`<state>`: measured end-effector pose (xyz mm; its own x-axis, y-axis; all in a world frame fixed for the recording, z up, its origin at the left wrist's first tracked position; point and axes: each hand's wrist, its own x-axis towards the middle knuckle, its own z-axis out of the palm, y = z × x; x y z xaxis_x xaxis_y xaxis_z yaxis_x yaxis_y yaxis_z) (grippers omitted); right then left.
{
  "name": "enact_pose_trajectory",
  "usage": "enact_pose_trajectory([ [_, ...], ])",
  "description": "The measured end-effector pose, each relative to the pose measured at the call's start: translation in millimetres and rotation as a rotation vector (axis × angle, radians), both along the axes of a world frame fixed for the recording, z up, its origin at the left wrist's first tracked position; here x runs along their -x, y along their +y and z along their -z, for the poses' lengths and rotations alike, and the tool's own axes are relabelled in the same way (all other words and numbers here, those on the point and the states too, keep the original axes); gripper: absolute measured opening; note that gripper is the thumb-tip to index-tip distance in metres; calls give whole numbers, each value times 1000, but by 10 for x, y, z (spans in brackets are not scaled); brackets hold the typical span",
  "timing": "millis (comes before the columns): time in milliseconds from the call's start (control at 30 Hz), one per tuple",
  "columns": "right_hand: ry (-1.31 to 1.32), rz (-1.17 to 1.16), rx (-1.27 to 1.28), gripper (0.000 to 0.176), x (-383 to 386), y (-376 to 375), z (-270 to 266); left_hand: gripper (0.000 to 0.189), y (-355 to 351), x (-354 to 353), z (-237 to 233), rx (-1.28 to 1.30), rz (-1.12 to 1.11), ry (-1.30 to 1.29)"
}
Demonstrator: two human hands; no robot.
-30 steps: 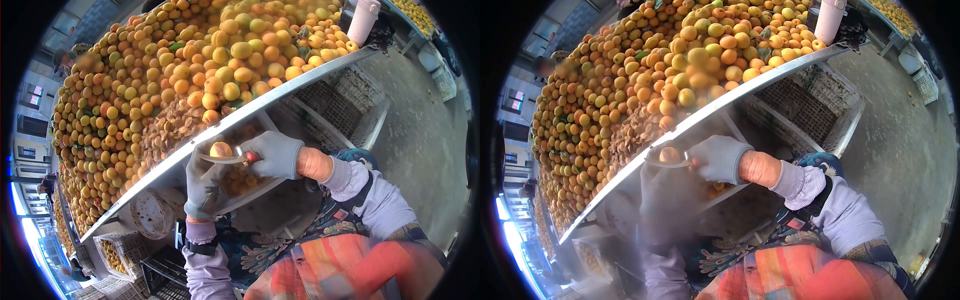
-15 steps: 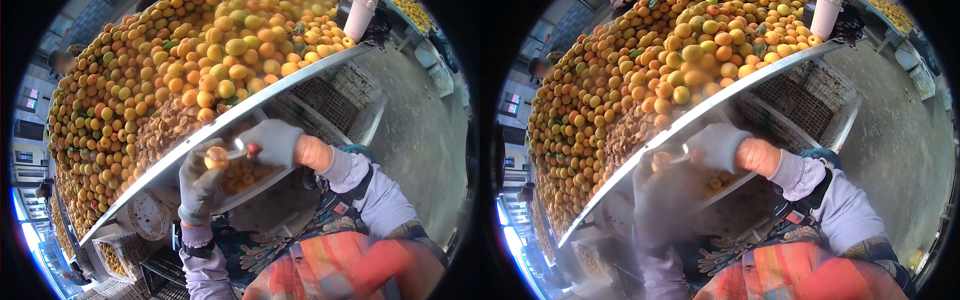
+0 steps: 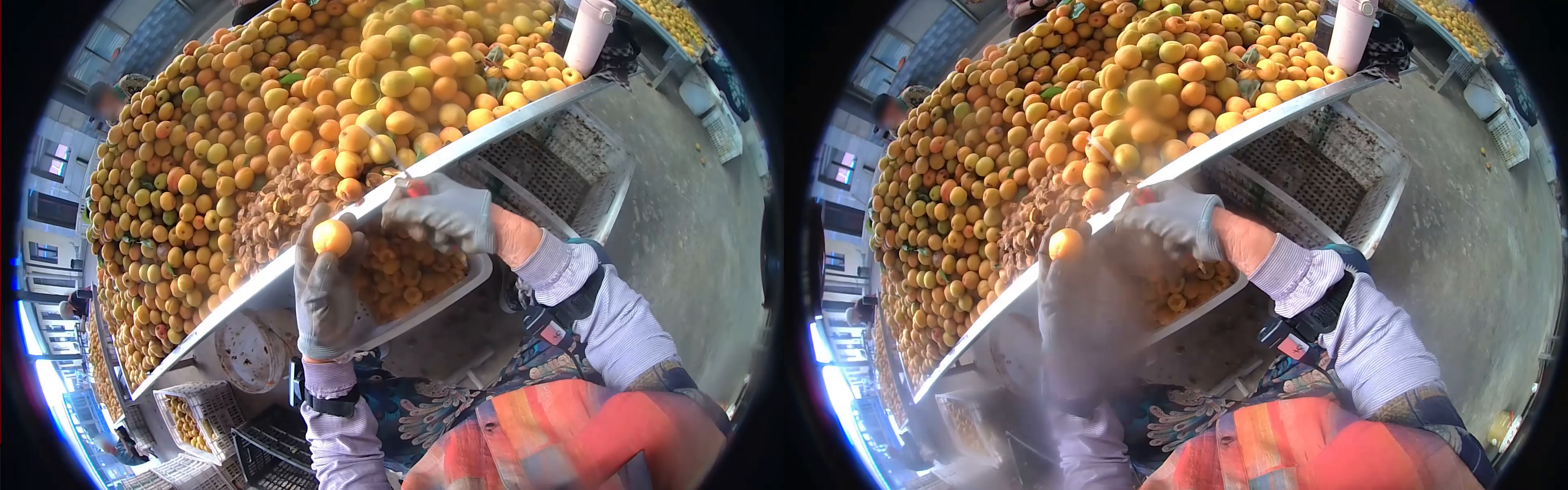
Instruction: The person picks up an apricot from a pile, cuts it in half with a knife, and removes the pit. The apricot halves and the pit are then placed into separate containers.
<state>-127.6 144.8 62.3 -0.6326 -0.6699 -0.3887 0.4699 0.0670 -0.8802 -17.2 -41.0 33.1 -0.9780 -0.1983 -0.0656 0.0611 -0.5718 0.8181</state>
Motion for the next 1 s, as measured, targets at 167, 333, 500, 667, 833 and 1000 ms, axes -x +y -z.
enact_pose_trajectory([
  [167,-47,19,33,21,-10,-26,-16,64,-22,-6,119,-225,32,-37],
  [333,184,-48,45,18,-155,-107,138,65,-14,24,144,-447,66,-68],
  [500,204,32,88,16,-181,-109,186,63,-39,42,210,-407,44,-71],
  [667,189,41,72,16,-204,-62,1,57,56,8,4,-448,83,16],
  [833,270,73,118,15,-231,-89,18,58,30,-6,44,-524,64,-9],
  [1000,313,69,126,14,-259,-133,85,55,25,-10,24,-456,128,36],
])
